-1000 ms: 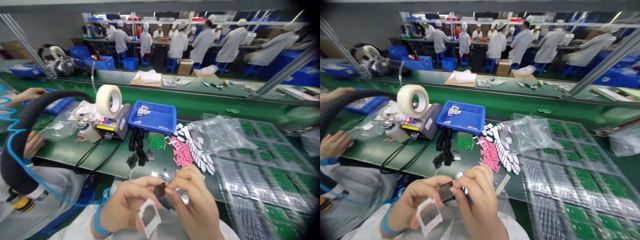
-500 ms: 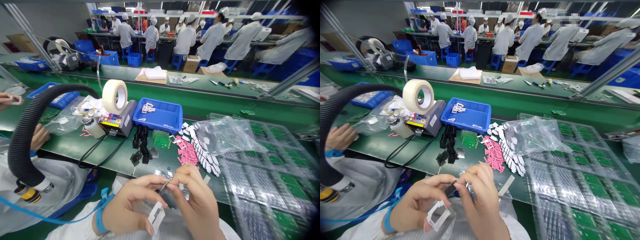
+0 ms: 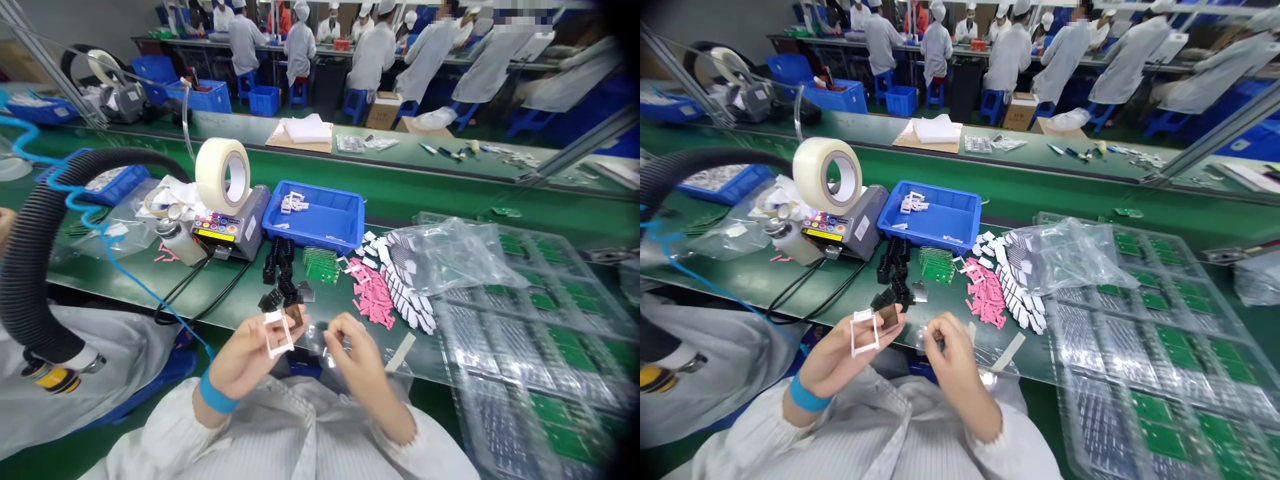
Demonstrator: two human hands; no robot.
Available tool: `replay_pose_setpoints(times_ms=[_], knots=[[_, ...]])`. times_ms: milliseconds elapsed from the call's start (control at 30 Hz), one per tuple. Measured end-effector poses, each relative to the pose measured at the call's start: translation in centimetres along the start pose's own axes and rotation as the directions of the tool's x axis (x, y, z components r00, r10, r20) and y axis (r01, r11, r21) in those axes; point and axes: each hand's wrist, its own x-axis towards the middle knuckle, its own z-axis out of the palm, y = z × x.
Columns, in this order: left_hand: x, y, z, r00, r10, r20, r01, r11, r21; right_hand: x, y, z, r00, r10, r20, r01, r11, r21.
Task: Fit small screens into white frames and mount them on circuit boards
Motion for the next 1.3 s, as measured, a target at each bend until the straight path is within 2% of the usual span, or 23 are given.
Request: replay_pose_setpoints(times_ms=[67,133,167,233,333,433,533,600,667,733,800,867,933,1000,1100,1200,1300], knots=[[0.0,0.0,-0.5,0.999,-0.041,-0.013,0.040,0.994,-0.103,0.0,1.8,1.2,0.999,0.030,0.030,-0.026,0.993,-0.119],[-0.2,0.0,-0.6,0.995,-0.098,0.009,0.098,0.982,-0.158,0.3,2.3,1.2,1.000,0.003,0.010,-0.002,0.992,-0.126],[-0.3,-0.1,-0.6,0.993,-0.117,0.027,0.119,0.979,-0.164,0.5,1.9,0.6,0.999,-0.040,-0.012,0.039,0.996,-0.083],[-0.4,-0.1,-0.3,0.989,-0.130,0.065,0.138,0.979,-0.150,1.2,0.1,-1.1,0.979,-0.199,-0.031,0.199,0.980,-0.014],[-0.5,-0.2,0.0,0.989,-0.117,0.095,0.128,0.984,-0.121,2.3,-3.2,-3.5,0.895,-0.445,0.033,0.447,0.892,-0.064],[-0.4,-0.1,0.3,0.990,-0.125,0.070,0.132,0.986,-0.101,3.3,-5.0,-4.2,0.864,-0.501,0.052,0.502,0.846,-0.180],[-0.3,0.1,0.4,0.990,-0.121,0.070,0.125,0.991,-0.053,3.6,-5.2,-4.0,0.869,-0.494,0.038,0.495,0.859,-0.129],[-0.3,0.3,0.4,0.987,-0.106,0.122,0.111,0.993,-0.034,3.6,-5.0,-3.9,0.889,-0.458,0.020,0.457,0.888,0.048],[-0.2,0.3,0.4,0.974,-0.105,0.199,0.116,0.993,-0.040,3.4,-4.9,-3.6,0.923,-0.383,-0.015,0.368,0.874,0.316],[-0.1,0.3,0.4,0.957,-0.115,0.268,0.134,0.989,-0.054,3.0,-5.0,-3.0,0.954,-0.300,-0.009,0.252,0.783,0.568],[-0.2,0.2,0.4,0.946,-0.117,0.303,0.144,0.987,-0.069,2.7,-5.1,-2.2,0.967,-0.252,0.030,0.146,0.646,0.749],[-0.4,0.2,0.5,0.943,-0.100,0.317,0.133,0.988,-0.083,2.5,-5.1,-1.4,0.967,-0.246,0.063,0.078,0.524,0.848],[-0.6,0.3,0.7,0.943,-0.078,0.325,0.112,0.990,-0.088,2.5,-5.0,-1.0,0.962,-0.264,0.073,0.063,0.472,0.879],[-0.9,0.6,0.9,0.945,-0.065,0.319,0.093,0.993,-0.071,2.6,-5.0,-1.2,0.952,-0.293,0.090,0.080,0.519,0.851],[-1.4,1.2,1.3,0.955,-0.005,0.297,0.007,1.000,-0.006,2.8,-5.2,-2.5,0.954,-0.296,0.042,0.173,0.663,0.729],[-1.8,1.8,1.5,0.952,0.065,0.299,-0.122,0.976,0.178,2.9,-6.1,-3.9,0.951,-0.291,-0.106,0.307,0.841,0.445],[-1.9,2.2,1.7,0.942,0.088,0.324,-0.208,0.911,0.357,2.8,-6.9,-4.4,0.923,-0.338,-0.186,0.367,0.917,0.158]])
